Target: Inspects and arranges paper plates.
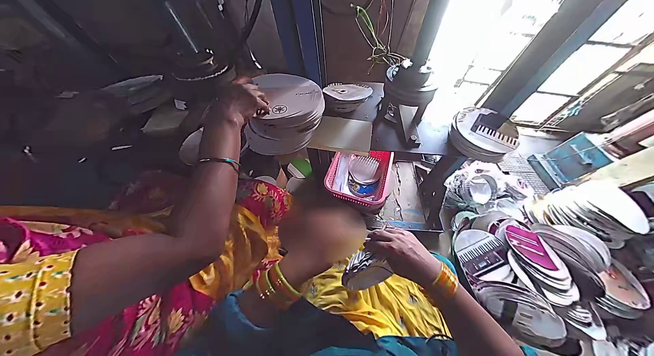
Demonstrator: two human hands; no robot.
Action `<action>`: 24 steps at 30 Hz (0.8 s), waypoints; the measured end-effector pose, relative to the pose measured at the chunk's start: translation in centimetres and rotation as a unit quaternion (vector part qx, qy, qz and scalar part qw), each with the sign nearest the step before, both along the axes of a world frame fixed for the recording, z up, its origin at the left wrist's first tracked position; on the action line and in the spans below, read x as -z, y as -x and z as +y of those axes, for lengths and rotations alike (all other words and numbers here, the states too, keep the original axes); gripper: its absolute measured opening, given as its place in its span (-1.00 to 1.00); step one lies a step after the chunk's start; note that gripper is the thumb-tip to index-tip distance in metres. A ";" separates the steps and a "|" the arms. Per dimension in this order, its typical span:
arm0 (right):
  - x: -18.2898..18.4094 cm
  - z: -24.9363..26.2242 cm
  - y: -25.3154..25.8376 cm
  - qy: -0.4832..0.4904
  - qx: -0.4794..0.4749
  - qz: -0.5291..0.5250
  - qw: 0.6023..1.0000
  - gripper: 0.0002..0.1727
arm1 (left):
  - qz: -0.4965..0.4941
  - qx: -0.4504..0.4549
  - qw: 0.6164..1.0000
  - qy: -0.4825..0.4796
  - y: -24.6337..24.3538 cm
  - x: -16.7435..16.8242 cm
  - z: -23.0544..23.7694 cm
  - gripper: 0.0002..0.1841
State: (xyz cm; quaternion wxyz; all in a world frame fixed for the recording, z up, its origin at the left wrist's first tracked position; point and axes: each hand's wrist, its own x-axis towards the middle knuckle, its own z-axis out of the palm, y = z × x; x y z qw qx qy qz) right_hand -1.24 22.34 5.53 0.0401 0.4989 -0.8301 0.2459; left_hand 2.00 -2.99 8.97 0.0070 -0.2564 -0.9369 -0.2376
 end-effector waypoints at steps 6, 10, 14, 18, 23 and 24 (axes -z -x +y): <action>-0.1 0.7 -0.3 0.028 0.051 -0.008 0.998 -0.69 | -0.131 -0.101 0.985 -0.040 0.6 -0.5 1.2 -0.76; -1.2 0.3 -1.3 0.058 0.060 0.063 0.994 -0.71 | -0.229 -0.208 0.939 -0.151 1.9 1.1 1.0 -0.59; -1.0 -1.1 -2.0 0.033 0.037 0.089 0.995 -0.74 | -0.249 -0.139 0.932 -0.222 1.9 1.9 1.3 -0.67; 0.4 -1.1 -1.3 0.050 0.015 0.055 0.997 -0.76 | -0.338 -0.071 0.911 -0.225 1.1 -2.0 2.0 -0.87; 1.3 -0.8 -1.5 0.046 0.009 0.119 0.992 -0.77 | -0.245 -0.189 0.890 -0.336 2.5 1.9 0.4 -0.79; 1.3 -0.6 -1.6 0.030 0.006 0.121 0.992 -0.78 | -0.207 -0.253 0.888 -0.324 3.2 1.6 0.0 -0.79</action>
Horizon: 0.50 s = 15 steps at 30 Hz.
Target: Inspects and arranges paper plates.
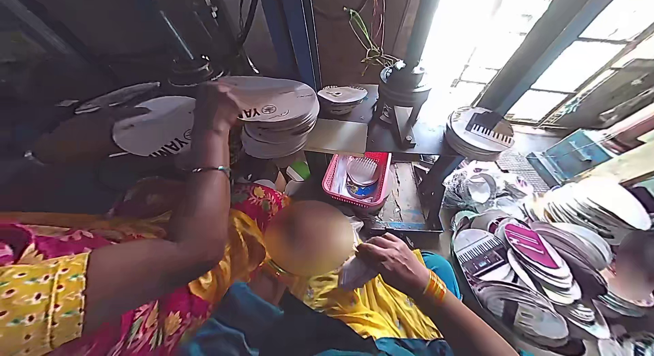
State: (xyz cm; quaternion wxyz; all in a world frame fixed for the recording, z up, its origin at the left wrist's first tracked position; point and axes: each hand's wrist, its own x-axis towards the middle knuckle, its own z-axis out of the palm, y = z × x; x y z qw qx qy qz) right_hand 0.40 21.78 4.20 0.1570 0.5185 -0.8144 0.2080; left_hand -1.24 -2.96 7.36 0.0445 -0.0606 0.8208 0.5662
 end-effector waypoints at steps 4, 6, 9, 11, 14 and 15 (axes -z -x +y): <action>1.0 1.5 -0.7 -0.014 -0.003 -0.091 0.996 -0.75 | 0.141 -0.015 0.947 0.290 2.1 -0.1 -2.5 -0.67; 0.4 2.5 -0.7 0.073 0.028 -0.181 0.980 -0.80 | 0.234 0.030 0.889 0.392 1.4 -0.6 -1.9 -0.65; -2.2 3.4 -0.4 0.132 0.082 -0.272 0.950 -0.76 | 0.308 0.057 0.861 0.401 0.2 -0.7 0.1 -0.66; -3.7 3.2 -0.2 0.140 0.081 -0.343 0.925 -0.63 | 0.304 0.082 0.877 0.364 -0.3 -1.3 1.7 -0.64; -3.1 2.4 0.4 0.136 0.061 -0.477 0.866 -0.17 | 0.353 0.151 0.867 0.318 -0.1 -0.7 2.8 -0.67; -2.6 2.2 0.7 0.135 0.062 -0.509 0.848 -0.01 | 0.422 0.171 0.837 0.303 0.5 0.5 2.8 -0.70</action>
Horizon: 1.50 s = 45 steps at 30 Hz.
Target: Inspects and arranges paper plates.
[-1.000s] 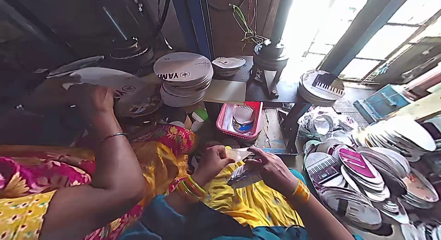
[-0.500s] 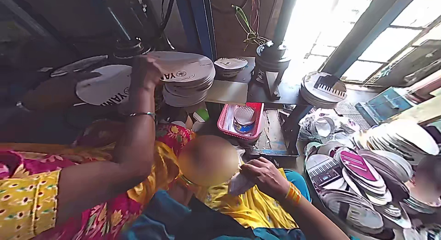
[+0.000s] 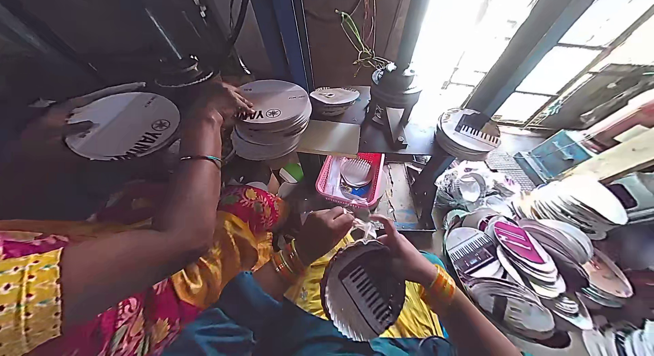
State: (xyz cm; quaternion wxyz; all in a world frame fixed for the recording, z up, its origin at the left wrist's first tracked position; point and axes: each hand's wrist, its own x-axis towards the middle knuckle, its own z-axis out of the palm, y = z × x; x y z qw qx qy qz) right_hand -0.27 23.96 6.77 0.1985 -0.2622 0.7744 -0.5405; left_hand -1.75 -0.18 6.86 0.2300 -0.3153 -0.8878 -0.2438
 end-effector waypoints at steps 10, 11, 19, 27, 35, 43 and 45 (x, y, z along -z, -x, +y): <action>1.9 0.4 0.9 -0.132 0.181 -0.058 0.973 -0.64 | -0.045 -0.150 0.977 0.145 -2.5 0.5 1.1 -0.92; 1.9 0.5 0.9 -0.142 0.184 -0.049 0.971 -0.64 | -0.090 -0.187 0.968 0.138 -2.5 0.5 0.9 -0.88; 3.0 -0.1 1.0 -0.129 0.110 -0.060 0.984 -0.21 | 0.016 -0.119 0.992 -0.025 -2.3 3.5 0.7 -0.80; 4.4 0.5 1.4 -0.007 0.088 -0.213 0.973 0.11 | 0.104 -0.093 0.989 -0.047 -2.8 4.8 1.7 -0.78; 6.4 0.4 1.8 0.041 0.241 -0.222 0.944 -0.56 | 0.043 -0.098 0.993 0.046 -4.2 5.5 0.2 -0.88; 8.2 -0.3 1.7 0.029 0.361 -0.248 0.898 -0.48 | 0.010 -0.137 0.988 0.067 -5.9 6.8 -0.1 -0.87; 8.9 -0.4 1.6 0.051 0.391 -0.278 0.876 -0.30 | -0.002 -0.108 0.993 0.049 -6.8 7.1 0.4 -0.83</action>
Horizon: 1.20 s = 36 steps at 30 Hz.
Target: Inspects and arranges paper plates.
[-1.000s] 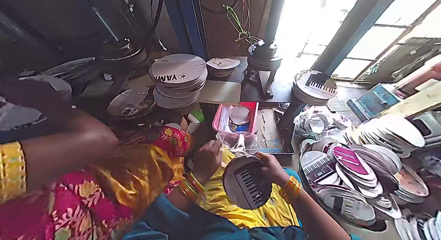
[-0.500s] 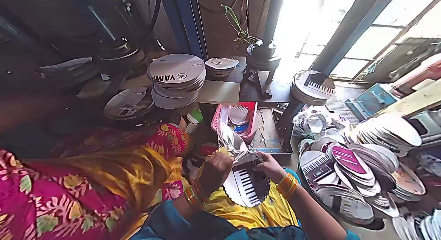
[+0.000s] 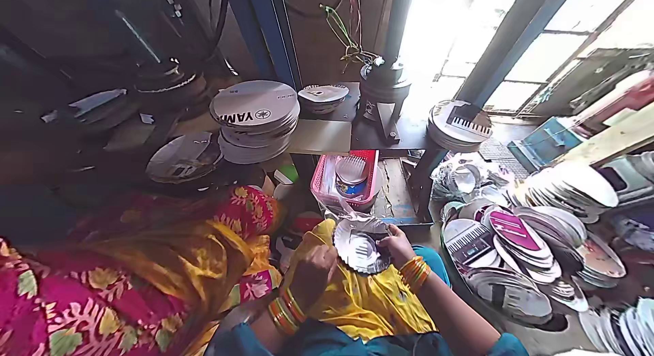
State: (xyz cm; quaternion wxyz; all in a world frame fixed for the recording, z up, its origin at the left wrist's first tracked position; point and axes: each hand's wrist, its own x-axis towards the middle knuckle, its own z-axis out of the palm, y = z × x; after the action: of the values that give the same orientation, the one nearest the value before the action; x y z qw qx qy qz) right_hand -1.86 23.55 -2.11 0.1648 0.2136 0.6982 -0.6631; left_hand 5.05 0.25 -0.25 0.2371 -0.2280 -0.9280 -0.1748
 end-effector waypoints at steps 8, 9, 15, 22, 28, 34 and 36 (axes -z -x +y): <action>-2.2 -3.2 -1.0 0.079 0.212 -0.076 0.971 -0.43 | -0.051 0.104 0.986 -0.124 -2.9 2.4 6.5 -0.85; -3.3 -3.4 -1.3 0.093 0.208 -0.067 0.971 -0.44 | -0.083 0.109 0.977 -0.161 -2.8 2.0 6.7 -0.85; 0.4 -0.3 -3.3 -0.315 -0.187 0.407 0.837 -0.32 | -0.222 0.013 0.908 -0.356 4.2 -5.3 2.5 -0.77; -3.9 2.1 -1.0 -0.300 -0.149 0.586 0.737 -0.75 | -0.267 -0.072 0.826 -0.491 6.3 -8.2 -2.4 -0.82; -9.1 5.3 2.4 0.038 -0.331 0.348 0.877 -0.94 | -0.215 0.099 0.938 -0.253 4.3 -4.7 -2.2 -0.47; -14.9 13.0 14.8 -0.351 -0.196 0.302 0.864 -0.67 | -0.223 0.156 0.958 -0.094 3.6 -3.0 0.8 -0.87; -15.6 16.0 19.5 -0.556 -0.144 0.252 0.779 -0.44 | -0.247 0.167 0.946 -0.130 3.6 -2.4 1.1 -0.85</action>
State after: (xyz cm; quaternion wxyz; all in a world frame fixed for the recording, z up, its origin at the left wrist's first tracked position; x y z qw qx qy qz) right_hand -21.37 39.52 13.45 -0.0703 -0.0095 0.9848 -0.1584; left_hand 1.41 1.34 2.14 -0.0043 -0.2963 -0.8753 -0.3820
